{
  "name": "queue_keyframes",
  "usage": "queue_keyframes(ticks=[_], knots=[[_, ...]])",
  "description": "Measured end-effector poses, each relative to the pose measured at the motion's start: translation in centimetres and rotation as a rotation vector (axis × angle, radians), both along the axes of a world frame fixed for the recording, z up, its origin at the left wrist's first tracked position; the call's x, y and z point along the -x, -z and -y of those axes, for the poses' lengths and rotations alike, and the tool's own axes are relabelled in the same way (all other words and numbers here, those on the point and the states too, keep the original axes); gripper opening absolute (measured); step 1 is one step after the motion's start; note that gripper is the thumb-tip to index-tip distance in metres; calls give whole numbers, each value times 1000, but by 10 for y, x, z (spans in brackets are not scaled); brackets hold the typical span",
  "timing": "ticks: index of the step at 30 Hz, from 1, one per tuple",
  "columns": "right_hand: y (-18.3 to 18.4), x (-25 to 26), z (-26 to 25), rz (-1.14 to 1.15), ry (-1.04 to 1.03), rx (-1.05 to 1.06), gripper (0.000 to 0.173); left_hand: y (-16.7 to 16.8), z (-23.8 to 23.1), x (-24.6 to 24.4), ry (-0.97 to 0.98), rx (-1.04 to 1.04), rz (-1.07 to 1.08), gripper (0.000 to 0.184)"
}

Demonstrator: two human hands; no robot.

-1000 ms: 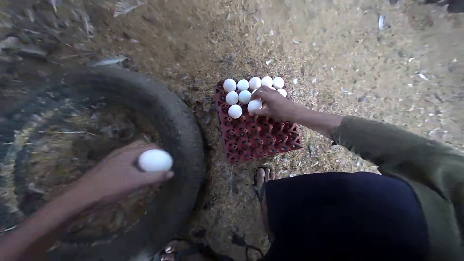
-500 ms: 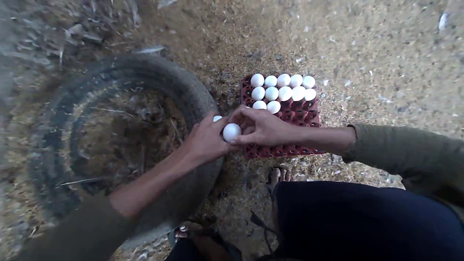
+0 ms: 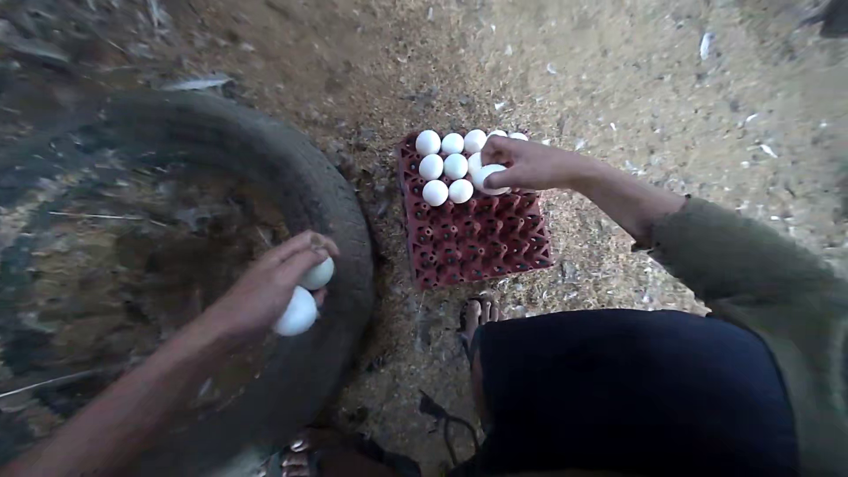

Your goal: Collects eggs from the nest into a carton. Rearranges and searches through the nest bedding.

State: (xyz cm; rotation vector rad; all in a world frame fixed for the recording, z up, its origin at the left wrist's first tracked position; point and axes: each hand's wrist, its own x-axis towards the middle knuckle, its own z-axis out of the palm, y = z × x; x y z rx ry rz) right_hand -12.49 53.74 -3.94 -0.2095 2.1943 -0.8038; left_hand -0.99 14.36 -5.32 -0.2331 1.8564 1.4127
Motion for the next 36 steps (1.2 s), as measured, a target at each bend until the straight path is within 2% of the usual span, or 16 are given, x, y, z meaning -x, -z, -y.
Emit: queue_keyframes(ticks=[2, 3, 8, 11, 13, 15, 18, 19, 21, 23, 26, 29, 32, 35, 36], knots=[[13, 6, -13, -73, -78, -256, 50, 7, 6, -2, -60, -30, 63, 34], [20, 5, -16, -100, -122, -313, 51, 9, 7, -2, -89, -33, 91, 35], [40, -1, -9, -279, -325, -284, 43, 6, 1, -5, -206, -167, 192, 48], [16, -12, 26, -406, -402, -317, 45, 4, -3, -7, -236, -230, 254, 53], [-16, -28, 64, -507, -498, -161, 46, 7, -8, -7, -206, -265, 281, 54], [-33, -48, 104, -578, -577, 123, 46, 9, -17, -7, -168, -312, 274, 53], [-21, -73, 158, -609, -649, 423, 47, -1, -28, -10, -150, -319, 181, 48], [-16, -78, 167, -597, -649, 467, 48, -5, -30, -11, -158, -295, 159, 43], [-13, -79, 175, -545, -630, 504, 46, -8, -34, -11, -190, -279, 174, 44], [-4, -83, 172, -566, -599, 576, 45, -8, -37, -12, -196, -308, 214, 48], [10, -93, 162, -600, -591, 669, 46, -5, -38, -17, -109, -303, 244, 45], [4, -85, 135, -315, -528, 723, 45, 3, -31, -19, -5, -260, 237, 44], [-13, -56, 76, -103, -400, 504, 43, 3, -6, -17, 8, -84, 143, 38], [-12, -21, 4, -103, -286, 107, 47, 20, 45, -13, 29, 168, 78, 30], [-6, -14, -15, -118, -240, -6, 47, 30, 64, -12, 42, 270, 78, 35]])
